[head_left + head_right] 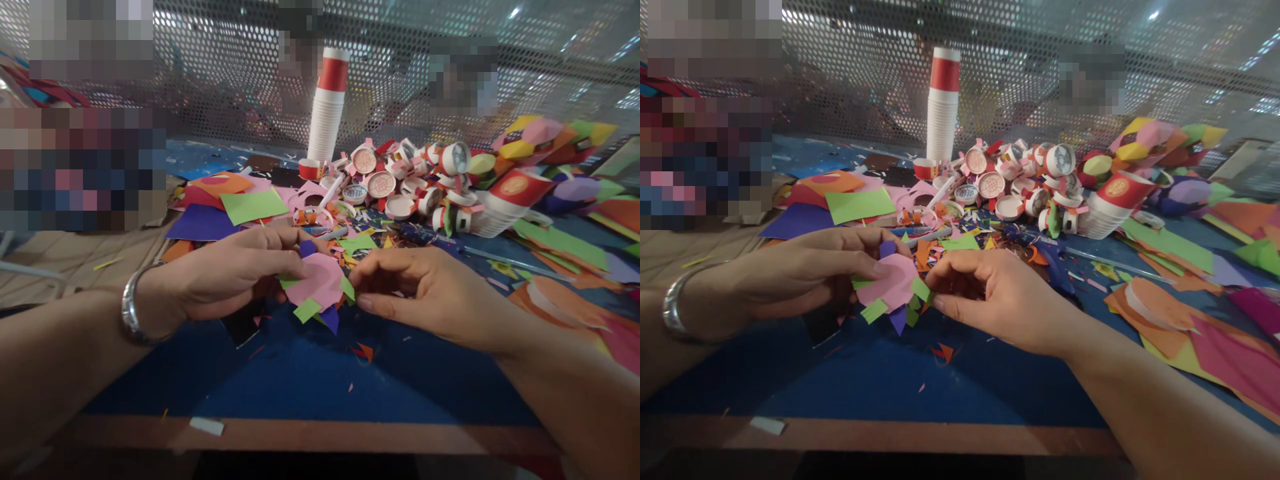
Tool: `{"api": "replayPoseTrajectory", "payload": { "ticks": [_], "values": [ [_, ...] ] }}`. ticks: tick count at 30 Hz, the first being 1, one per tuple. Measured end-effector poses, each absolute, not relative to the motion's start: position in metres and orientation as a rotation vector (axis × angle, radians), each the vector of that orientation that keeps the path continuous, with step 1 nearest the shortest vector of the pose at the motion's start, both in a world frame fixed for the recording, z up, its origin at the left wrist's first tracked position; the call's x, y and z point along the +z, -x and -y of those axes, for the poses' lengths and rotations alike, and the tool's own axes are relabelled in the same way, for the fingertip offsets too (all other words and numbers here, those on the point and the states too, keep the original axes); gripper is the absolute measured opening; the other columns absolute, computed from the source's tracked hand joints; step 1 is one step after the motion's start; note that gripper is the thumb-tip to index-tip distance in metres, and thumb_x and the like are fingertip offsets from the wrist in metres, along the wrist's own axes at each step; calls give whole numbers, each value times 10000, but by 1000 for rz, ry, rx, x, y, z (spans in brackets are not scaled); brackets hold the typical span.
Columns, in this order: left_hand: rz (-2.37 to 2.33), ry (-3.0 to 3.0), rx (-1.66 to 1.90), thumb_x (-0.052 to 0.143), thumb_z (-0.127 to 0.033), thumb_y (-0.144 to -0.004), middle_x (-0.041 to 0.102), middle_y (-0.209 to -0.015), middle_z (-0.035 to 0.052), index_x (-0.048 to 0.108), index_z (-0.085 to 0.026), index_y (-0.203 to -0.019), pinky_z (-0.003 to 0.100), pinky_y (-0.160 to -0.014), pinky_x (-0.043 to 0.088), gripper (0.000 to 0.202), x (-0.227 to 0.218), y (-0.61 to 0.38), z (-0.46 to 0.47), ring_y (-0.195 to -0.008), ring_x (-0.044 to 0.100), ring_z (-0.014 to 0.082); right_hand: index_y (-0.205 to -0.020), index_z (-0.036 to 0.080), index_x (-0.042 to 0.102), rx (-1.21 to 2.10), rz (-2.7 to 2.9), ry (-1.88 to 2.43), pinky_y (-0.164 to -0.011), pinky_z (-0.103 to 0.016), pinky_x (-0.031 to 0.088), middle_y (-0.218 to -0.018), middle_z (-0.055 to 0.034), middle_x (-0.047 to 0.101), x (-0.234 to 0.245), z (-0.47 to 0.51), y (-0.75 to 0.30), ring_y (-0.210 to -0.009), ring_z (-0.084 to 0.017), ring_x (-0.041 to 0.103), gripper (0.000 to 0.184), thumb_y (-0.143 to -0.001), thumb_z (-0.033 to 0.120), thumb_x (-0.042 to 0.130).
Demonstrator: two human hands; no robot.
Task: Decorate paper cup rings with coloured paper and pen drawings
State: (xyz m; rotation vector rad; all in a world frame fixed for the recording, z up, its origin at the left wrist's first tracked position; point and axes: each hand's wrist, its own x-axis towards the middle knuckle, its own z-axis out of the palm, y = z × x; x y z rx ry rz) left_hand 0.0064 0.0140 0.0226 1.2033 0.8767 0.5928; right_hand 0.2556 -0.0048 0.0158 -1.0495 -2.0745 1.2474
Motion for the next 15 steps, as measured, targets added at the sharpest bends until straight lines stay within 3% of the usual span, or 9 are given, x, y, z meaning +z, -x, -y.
{"api": "replayPoseTrajectory", "payload": {
  "ticks": [4,15],
  "values": [
    [-868,-1208,638,734,-170,-862,586,-862,-4,664,-165,-869,175,-593,491,70,22,-6,-14,-714,553,91,-968,192,711,1230,2107,1055,-683,-195,522,-870,16,709,16,6,-255,-745,-97,634,72,-907,167,682],
    [-894,-1226,659,745,-181,-850,591,-848,-6,663,-175,-930,188,-588,486,115,22,-6,-15,-700,554,96,-984,205,704,1297,1998,1065,-751,-239,534,-942,-10,748,13,5,-254,-830,-136,678,60,-926,199,687]
  ]
}}
